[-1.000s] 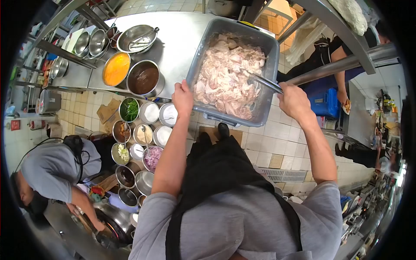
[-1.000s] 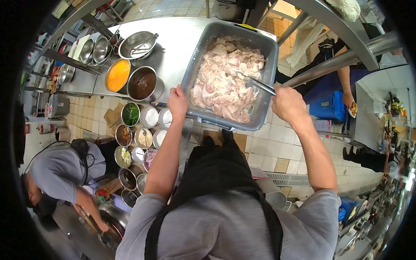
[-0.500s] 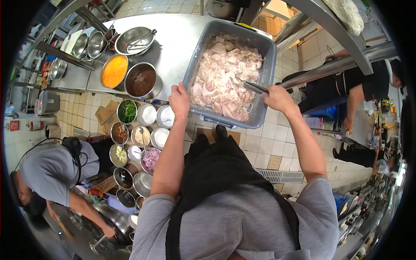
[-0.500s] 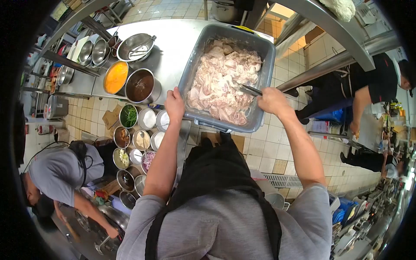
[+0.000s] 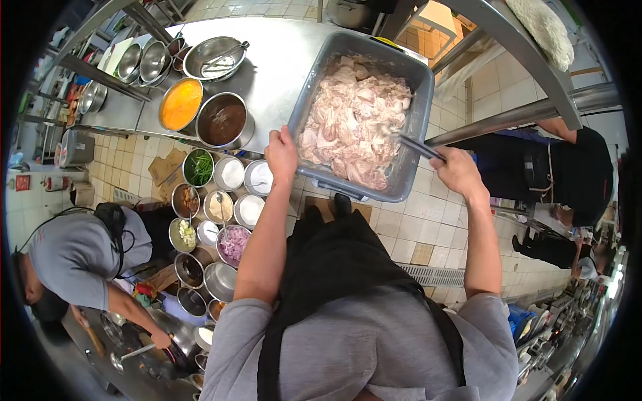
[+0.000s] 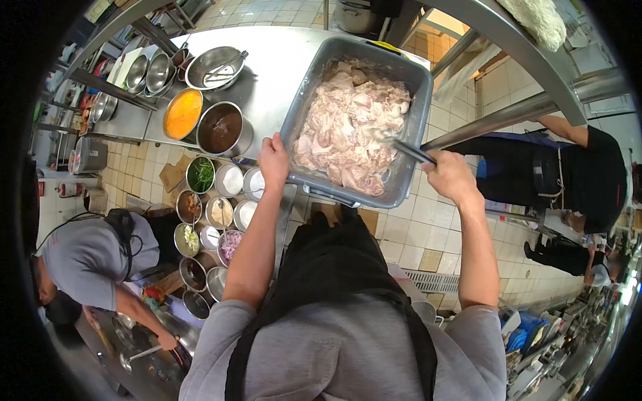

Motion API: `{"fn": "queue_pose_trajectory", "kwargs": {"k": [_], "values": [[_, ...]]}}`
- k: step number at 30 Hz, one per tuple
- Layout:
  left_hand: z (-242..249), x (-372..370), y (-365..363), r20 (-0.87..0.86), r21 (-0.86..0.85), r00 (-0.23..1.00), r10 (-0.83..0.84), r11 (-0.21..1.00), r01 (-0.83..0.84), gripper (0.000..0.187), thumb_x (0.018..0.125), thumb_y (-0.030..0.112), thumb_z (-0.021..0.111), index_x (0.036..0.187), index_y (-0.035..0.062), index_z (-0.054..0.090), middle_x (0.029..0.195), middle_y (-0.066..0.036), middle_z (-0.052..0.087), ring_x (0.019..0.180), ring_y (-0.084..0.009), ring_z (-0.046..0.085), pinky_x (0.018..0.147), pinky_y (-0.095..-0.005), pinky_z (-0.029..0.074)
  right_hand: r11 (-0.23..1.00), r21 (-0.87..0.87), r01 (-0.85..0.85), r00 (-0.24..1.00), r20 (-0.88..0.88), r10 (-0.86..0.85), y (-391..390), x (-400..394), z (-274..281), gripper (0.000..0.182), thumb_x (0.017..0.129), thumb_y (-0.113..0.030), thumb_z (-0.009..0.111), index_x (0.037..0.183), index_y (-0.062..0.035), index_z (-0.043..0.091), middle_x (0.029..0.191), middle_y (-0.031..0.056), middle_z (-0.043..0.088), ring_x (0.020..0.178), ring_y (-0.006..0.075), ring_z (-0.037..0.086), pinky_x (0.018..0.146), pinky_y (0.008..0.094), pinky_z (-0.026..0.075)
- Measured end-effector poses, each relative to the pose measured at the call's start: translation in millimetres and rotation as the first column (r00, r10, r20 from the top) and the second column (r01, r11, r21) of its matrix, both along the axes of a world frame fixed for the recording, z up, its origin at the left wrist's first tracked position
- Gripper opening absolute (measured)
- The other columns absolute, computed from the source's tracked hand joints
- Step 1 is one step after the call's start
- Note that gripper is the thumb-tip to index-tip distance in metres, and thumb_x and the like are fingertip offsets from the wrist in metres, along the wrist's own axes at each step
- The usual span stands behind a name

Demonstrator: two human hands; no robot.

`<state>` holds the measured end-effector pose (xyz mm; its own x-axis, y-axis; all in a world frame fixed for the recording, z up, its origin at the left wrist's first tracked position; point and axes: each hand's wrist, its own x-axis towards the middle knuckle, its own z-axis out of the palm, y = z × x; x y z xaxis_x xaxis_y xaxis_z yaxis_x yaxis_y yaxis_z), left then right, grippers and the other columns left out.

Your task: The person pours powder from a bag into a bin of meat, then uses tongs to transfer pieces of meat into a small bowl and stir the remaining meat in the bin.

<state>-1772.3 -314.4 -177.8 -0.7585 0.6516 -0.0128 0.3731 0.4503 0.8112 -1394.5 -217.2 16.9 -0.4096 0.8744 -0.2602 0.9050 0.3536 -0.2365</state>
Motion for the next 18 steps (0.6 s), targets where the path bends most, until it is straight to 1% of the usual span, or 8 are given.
{"fn": "queue_pose_trajectory", "kwargs": {"k": [3,4,7,10,12,13,14,18], "values": [[4.8,0.4,-1.7,0.018,0.004,1.0,0.0,1.0,0.0,0.046,0.11,0.04,0.053,0.09,-0.0008,0.06,0.077,-0.028,0.069,0.08,-0.0533,0.066,0.075,-0.0594,0.047,0.978,-0.088,0.188,0.98,-0.047,-0.192,5.3,-3.5,14.7,0.033,0.094,-0.02,0.069,0.123,-0.0047,0.074,0.111,0.0267,0.073,0.11,0.046,0.067,0.097,0.052,0.052],[6.6,1.1,-1.2,0.034,0.008,0.999,0.003,1.0,-0.003,0.046,0.11,0.04,0.053,0.09,-0.0009,0.06,0.077,-0.028,0.069,0.081,-0.0535,0.066,0.075,-0.0594,0.047,0.986,-0.008,0.169,0.985,-0.021,-0.169,5.0,-1.6,12.0,0.032,0.094,-0.021,0.069,0.123,-0.0059,0.074,0.108,0.0253,0.074,0.109,0.0443,0.069,0.096,0.0514,0.054],[1.1,-1.0,-0.9,0.032,0.005,0.999,0.001,1.0,-0.001,0.046,0.11,0.039,0.053,0.089,-0.0013,0.059,0.077,-0.028,0.069,0.081,-0.0538,0.065,0.075,-0.0593,0.047,0.993,0.001,0.122,0.992,0.029,-0.122,4.0,-6.9,14.0,0.033,0.094,-0.021,0.069,0.121,-0.0054,0.074,0.108,0.0249,0.074,0.109,0.044,0.068,0.096,0.0525,0.053],[-1.2,-0.8,-0.2,0.039,0.016,0.999,0.012,1.0,-0.012,0.05,0.109,0.041,0.054,0.089,-0.0043,0.06,0.077,-0.028,0.066,0.078,-0.0498,0.065,0.074,-0.0552,0.047,1.0,-0.002,0.016,0.998,0.052,-0.016,-3.7,-17.7,8.3,0.031,0.092,-0.021,0.07,0.117,-0.0042,0.074,0.107,0.0244,0.075,0.108,0.0438,0.069,0.096,0.0533,0.054],[0.1,-0.5,0.4,0.037,0.016,0.999,0.007,1.0,-0.008,0.05,0.109,0.041,0.054,0.088,-0.0042,0.059,0.077,-0.027,0.066,0.078,-0.0499,0.064,0.075,-0.0554,0.047,0.999,0.025,0.043,0.991,0.123,-0.046,-5.7,-30.2,1.3,0.03,0.091,-0.021,0.07,0.114,-0.0027,0.074,0.107,0.0257,0.074,0.106,0.0445,0.07,0.095,0.0534,0.055],[0.9,-0.4,-0.6,0.035,0.014,0.999,0.007,1.0,-0.007,0.05,0.109,0.041,0.054,0.088,-0.0042,0.059,0.077,-0.027,0.066,0.078,-0.0499,0.064,0.075,-0.0556,0.047,0.998,0.037,0.054,0.986,0.157,-0.06,-4.6,-33.7,-4.1,0.029,0.09,-0.021,0.07,0.112,-0.0019,0.074,0.107,0.0264,0.074,0.105,0.0448,0.07,0.094,0.0535,0.055],[0.3,-0.2,-1.4,0.034,0.016,0.999,0.005,1.0,-0.005,0.05,0.109,0.041,0.054,0.088,-0.0042,0.059,0.077,-0.027,0.066,0.078,-0.05,0.064,0.075,-0.0558,0.047,0.997,0.054,0.056,0.983,0.174,-0.065,1.6,-35.2,-12.7,0.028,0.089,-0.021,0.071,0.107,0.0005,0.073,0.102,0.0277,0.074,0.1,0.0456,0.071,0.091,0.0534,0.057],[2.3,-0.5,-1.2,0.027,0.017,1.0,0.004,1.0,-0.004,0.051,0.109,0.041,0.054,0.088,-0.0042,0.059,0.077,-0.027,0.066,0.078,-0.0502,0.064,0.075,-0.0563,0.046,0.99,0.129,-0.051,0.988,0.154,0.03,33.0,-41.6,-58.3,0.027,0.089,-0.02,0.07,0.104,0.0025,0.072,0.096,0.0278,0.074,0.097,0.0454,0.072,0.089,0.0532,0.057]]}}
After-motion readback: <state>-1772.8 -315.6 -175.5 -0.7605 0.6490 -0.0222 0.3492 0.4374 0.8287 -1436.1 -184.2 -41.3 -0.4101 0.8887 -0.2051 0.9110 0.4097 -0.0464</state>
